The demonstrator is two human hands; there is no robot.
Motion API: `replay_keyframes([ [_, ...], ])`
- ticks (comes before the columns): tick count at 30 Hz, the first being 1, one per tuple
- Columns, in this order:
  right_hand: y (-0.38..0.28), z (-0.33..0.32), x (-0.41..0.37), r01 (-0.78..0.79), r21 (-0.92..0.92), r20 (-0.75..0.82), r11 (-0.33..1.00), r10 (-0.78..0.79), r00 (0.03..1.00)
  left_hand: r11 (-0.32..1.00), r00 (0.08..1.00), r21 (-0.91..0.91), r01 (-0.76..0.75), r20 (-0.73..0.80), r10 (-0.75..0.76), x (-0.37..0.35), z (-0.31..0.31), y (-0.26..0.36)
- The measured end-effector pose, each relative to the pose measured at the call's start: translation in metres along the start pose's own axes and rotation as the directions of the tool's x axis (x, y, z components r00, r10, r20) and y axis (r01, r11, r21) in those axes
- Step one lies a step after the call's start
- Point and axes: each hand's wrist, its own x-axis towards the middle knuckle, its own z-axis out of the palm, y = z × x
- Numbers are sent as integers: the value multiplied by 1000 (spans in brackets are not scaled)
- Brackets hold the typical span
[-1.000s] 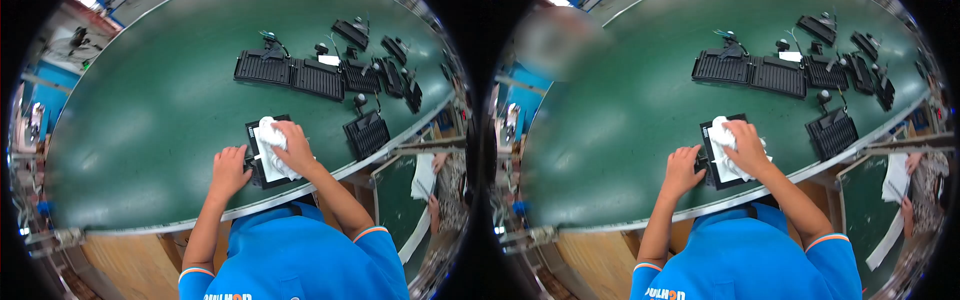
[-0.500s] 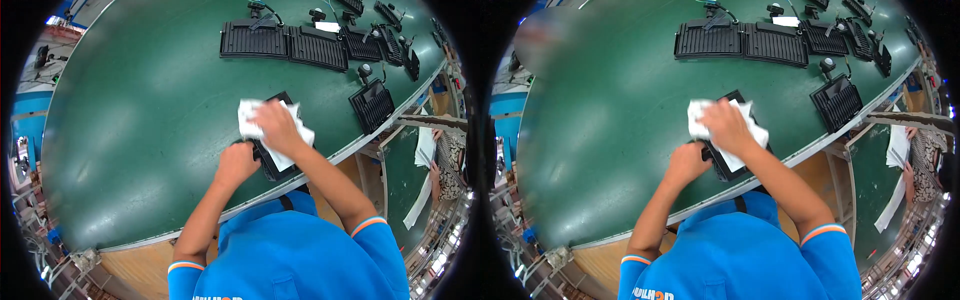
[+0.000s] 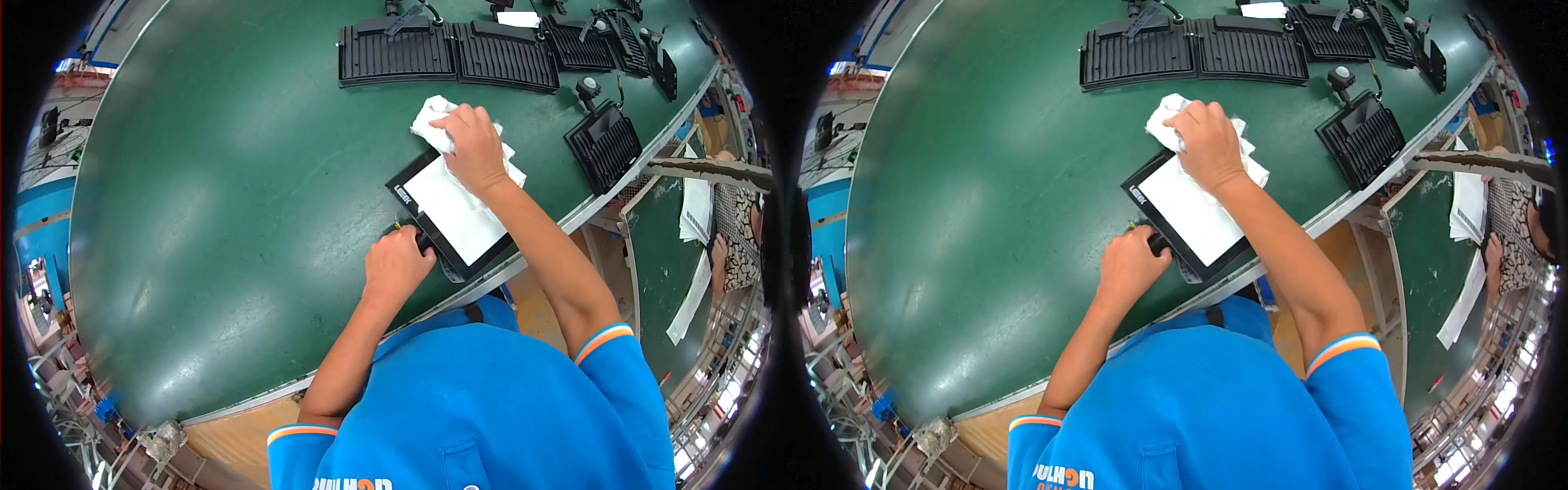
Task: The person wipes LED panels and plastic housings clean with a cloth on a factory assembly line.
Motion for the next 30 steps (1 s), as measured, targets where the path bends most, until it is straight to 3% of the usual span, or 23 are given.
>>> replay_keyframes([
  [1, -3, -3, -1, -16, -52, -3, 999, 16, 1000, 1000, 1000, 9, -26, 13, 26, 0, 1, -2],
  [3, -28, 6, -29, 190, 179, -14, 965, -190, 982, 998, 998, 14, -58, 21, 57, 5, -3, -1],
  [4, -62, -8, -39, 125, 223, 152, 967, -161, 975, 999, 998, 5, -32, 53, 32, 5, -5, -1],
  [5, -66, -12, -40, 83, 268, 201, 960, -140, 969, 1000, 996, 0, -5, 92, 4, 4, -5, 0],
  [7, -29, -3, -31, 180, 151, 64, 972, -191, 980, 999, 999, -15, -31, -25, 30, 4, 3, -1],
  [9, 0, -16, -13, -79, 41, 10, 996, 79, 997, 1000, 999, 11, -23, -39, 23, 2, 2, 2],
  [11, -1, -26, -22, -86, -21, 3, 996, 87, 996, 1000, 1000, 24, -13, -25, 14, 2, 0, 2],
  [13, -26, -25, -56, 47, 56, 54, 997, -50, 997, 999, 1000, 32, -7, -4, 7, 3, -3, 5],
  [15, -72, -43, -85, -4, 211, 108, 977, -19, 994, 1000, 992, 23, 8, 124, -11, 6, -7, 7],
  [17, -37, -46, -96, 60, 113, 106, 992, -72, 992, 998, 999, 61, -24, 24, 22, 5, -2, 5],
  [19, -3, -61, -80, -109, -36, 83, 993, 112, 990, 999, 1000, 36, -29, 6, 29, 6, 2, 2],
  [22, -5, -65, -84, -181, -107, -10, 978, 181, 983, 999, 1000, 39, -4, 1, 4, 3, -1, 6],
  [23, -14, -58, -101, -129, -134, -20, 983, 127, 992, 999, 1000, 42, -8, -8, 9, 3, -4, 7],
  [25, -59, -59, -127, -47, 62, 89, 997, 42, 995, 996, 999, 91, 2, 32, -5, 5, -3, 8],
  [26, -55, -62, -132, -61, 61, 98, 996, 55, 994, 997, 999, 65, -33, -11, 34, 4, 0, 5],
  [30, -12, -88, -127, -176, -44, 35, 983, 178, 983, 996, 997, 84, -9, 72, 3, 3, -7, 10],
])
